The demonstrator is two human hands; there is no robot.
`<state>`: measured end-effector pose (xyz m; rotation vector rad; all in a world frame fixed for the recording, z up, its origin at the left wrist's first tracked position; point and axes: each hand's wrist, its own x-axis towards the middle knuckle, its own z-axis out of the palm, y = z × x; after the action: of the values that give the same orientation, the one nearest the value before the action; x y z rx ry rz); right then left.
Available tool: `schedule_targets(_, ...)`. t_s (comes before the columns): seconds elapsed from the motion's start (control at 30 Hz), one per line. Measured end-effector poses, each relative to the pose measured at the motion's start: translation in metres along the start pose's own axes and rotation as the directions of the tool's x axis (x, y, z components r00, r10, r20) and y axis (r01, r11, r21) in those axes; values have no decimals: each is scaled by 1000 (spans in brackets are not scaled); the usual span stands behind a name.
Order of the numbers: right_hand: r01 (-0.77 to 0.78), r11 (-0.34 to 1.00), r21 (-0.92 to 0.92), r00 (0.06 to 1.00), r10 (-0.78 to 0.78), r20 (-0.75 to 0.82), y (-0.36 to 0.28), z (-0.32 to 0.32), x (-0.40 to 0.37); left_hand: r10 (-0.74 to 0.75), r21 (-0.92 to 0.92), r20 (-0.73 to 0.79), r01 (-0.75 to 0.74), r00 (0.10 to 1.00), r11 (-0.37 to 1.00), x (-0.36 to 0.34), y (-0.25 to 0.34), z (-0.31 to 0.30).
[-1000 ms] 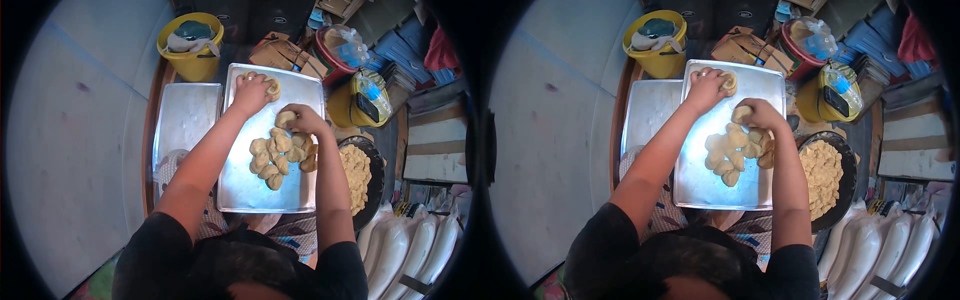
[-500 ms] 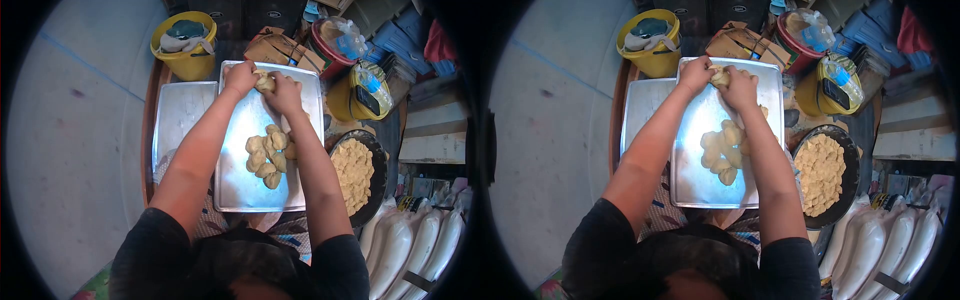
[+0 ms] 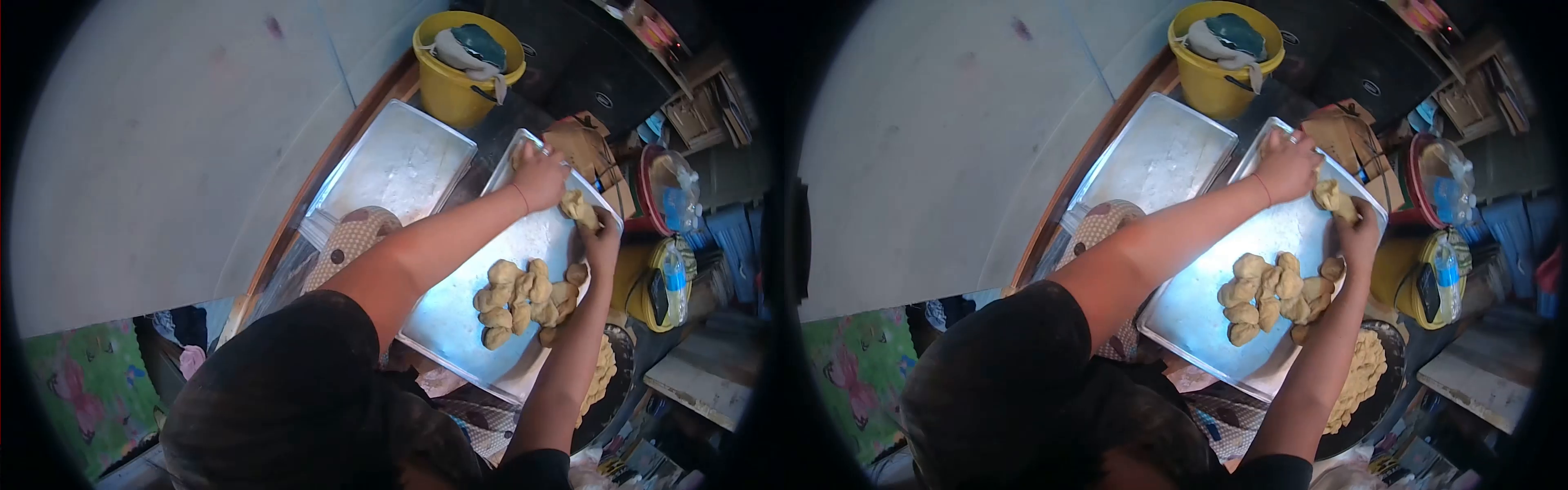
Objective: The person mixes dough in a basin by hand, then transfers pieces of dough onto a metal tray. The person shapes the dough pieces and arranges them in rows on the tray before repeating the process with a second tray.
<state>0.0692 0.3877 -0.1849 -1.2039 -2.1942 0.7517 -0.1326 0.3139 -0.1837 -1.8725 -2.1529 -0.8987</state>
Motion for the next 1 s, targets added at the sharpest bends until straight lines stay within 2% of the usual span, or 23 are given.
schedule_targets(0.03,-42,994,-104,996,33,-83,-8,-7,-2,91,-26,2,-91,996,996,0,3,4)
schedule_targets(0.07,-62,998,8,980,63,-190,13,-2,4,89,-27,4,-89,996,996,-2,6,10)
schedule_targets(0.13,-76,992,-103,980,56,-188,4,-3,1,255,-101,53,-249,965,963,-7,15,19)
schedule_targets(0.17,-85,991,-105,980,64,-190,6,-3,0,266,-54,124,-261,956,964,-7,20,24)
schedule_targets(0.2,-51,976,-210,987,17,-157,6,-4,-1,271,-59,127,-265,954,962,-6,24,29)
schedule_targets(0.23,-9,951,-310,993,-29,-117,5,-5,0,278,25,75,-280,958,960,-4,27,34)
schedule_targets(0.27,-10,950,-312,993,-27,-117,4,-3,1,286,110,24,-287,958,951,-3,27,39)
schedule_targets(0.33,124,985,-123,966,-148,-211,-7,-2,-1,252,111,53,-257,966,960,1,31,36)
schedule_targets(0.37,203,944,-258,962,-242,-128,8,0,0,224,119,77,-232,972,965,4,35,35)
schedule_targets(0.4,197,944,-263,963,-237,-130,5,-4,1,228,113,78,-236,970,965,3,38,32)
schedule_targets(0.47,-155,970,-190,988,148,-51,-1,-13,2,197,2,68,-198,978,980,-4,39,22)
schedule_targets(0.53,-184,972,-145,983,180,-42,5,-14,-2,216,-22,68,-215,974,976,-5,37,26)
schedule_targets(0.6,-39,925,-378,997,10,-79,-1,-14,-13,232,-42,64,-229,971,972,-3,34,35)
schedule_targets(0.63,-39,925,-378,997,10,-78,-7,-15,-17,256,-31,45,-255,966,967,0,35,43)
schedule_targets(0.7,49,894,-446,983,-123,-138,-19,-11,-19,269,-4,22,-269,963,963,6,34,47)
schedule_targets(0.73,60,896,-441,982,-131,-132,-26,-5,-18,201,-13,-56,-202,978,979,9,34,44)
schedule_targets(0.77,77,850,-521,989,-129,-65,-34,2,-17,135,-28,-134,-140,982,990,11,32,42)
schedule_targets(0.8,95,796,-598,993,-120,-3,-38,6,-14,137,-21,-136,-141,981,990,11,29,35)
schedule_targets(0.87,64,794,-604,998,-68,16,-29,12,-7,-57,-11,-43,56,997,998,7,19,3)
schedule_targets(0.9,124,792,-598,990,-141,19,-29,10,-7,-108,48,271,99,956,994,11,9,-5)
schedule_targets(0.93,183,783,-595,977,-210,24,-30,8,-8,-103,42,273,96,956,995,6,2,-9)
schedule_targets(0.97,178,780,-600,978,-206,23,-32,0,-12,-62,-13,114,64,992,998,-1,-5,-13)
schedule_targets(1.0,145,893,-425,983,-179,-40,-40,-13,-19,-27,-60,-52,23,998,998,-7,-12,-17)
